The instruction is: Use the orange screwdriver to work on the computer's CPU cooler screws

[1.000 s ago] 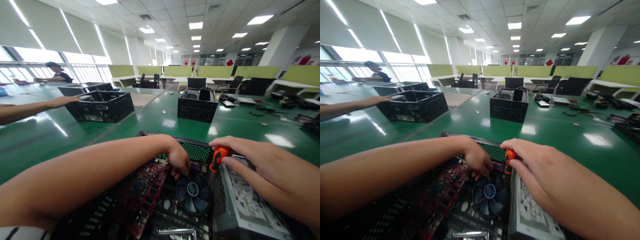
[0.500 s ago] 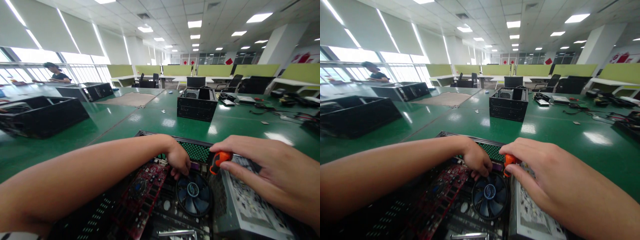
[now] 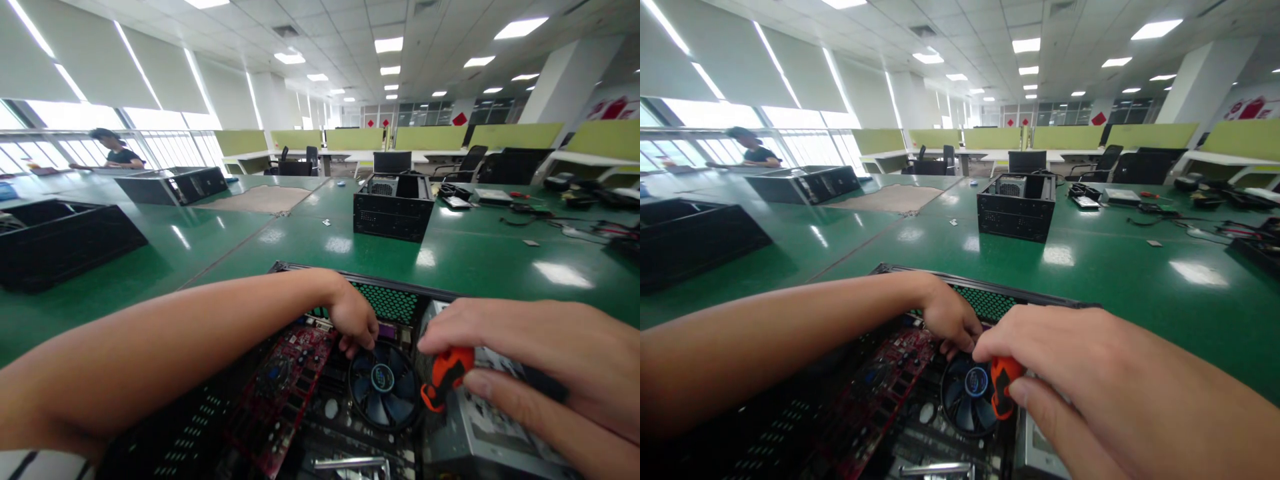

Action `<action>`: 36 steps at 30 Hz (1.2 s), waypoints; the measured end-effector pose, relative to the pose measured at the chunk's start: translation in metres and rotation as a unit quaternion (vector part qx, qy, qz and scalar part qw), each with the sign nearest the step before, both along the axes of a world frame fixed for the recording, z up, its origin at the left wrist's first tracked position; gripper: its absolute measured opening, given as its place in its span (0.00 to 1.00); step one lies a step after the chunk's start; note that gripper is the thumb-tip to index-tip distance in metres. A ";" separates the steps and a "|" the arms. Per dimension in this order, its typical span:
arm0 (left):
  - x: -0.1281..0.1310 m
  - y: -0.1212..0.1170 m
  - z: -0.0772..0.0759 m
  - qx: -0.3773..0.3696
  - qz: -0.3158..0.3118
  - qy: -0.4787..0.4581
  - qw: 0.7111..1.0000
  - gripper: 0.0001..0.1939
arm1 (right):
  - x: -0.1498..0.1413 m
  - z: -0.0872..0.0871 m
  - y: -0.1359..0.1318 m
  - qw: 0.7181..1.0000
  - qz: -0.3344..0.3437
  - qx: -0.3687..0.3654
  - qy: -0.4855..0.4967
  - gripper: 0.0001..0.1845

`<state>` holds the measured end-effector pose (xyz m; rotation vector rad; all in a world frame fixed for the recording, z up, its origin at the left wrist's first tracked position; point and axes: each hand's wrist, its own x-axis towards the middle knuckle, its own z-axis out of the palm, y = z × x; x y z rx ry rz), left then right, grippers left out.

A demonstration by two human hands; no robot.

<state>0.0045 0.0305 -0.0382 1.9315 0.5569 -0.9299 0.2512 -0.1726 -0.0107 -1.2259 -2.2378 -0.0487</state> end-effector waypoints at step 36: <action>0.000 -0.004 0.004 0.043 -0.012 0.011 0.999 0.15 | -0.050 0.001 -0.013 0.998 0.054 -0.032 -0.007 0.18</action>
